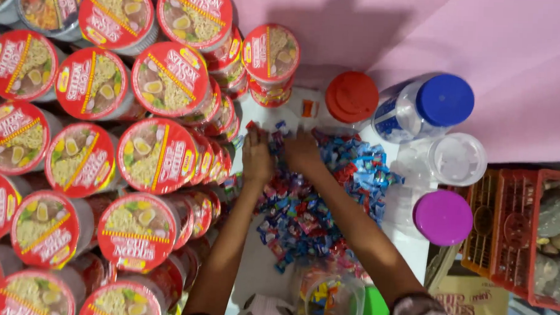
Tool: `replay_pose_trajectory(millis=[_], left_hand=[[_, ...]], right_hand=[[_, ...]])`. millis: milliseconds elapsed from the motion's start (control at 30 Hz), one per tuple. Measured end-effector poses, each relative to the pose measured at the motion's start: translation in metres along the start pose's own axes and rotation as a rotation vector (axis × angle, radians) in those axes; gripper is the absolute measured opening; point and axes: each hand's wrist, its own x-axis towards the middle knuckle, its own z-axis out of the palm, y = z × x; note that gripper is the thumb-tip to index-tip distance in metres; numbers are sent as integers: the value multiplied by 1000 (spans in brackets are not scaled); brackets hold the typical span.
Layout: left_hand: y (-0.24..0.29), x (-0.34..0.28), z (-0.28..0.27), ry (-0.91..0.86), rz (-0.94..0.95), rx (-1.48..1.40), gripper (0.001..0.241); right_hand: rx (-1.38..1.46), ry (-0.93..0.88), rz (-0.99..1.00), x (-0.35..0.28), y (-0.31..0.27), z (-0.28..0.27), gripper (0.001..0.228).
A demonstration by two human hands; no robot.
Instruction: Sorting small wrapped candies from a pile into a plastic container.
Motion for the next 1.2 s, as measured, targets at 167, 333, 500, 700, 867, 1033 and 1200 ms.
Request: replay_pose_trajectory(millis=[167,333,500,700,867,1033,1200], left_hand=[[0,0,-4,38,-15,-10,85],[-6,-17,11,-36,-93,3,86],[1,-39,20,41,-5,-151,77],[19,-99,-8,-18,129,-254,67],[20,-132,-9,-31,166,-317,56],[31,-142,-29,58,135,-390,42],[43,-127,-46,158,82,-527,31]], right_hand=[[173,357,210,67,-10,9,60],[201,240,284,58,-13,14,74],[258,67,21,-22,-10,-2,76],[277,-307,-21,-145,-19,-99,75],[283,-446,-23,-192,-12,-124,66],[267,-623,-9,-210,-8,-159,53],[265,-639,6,-206,-1,-172,33]])
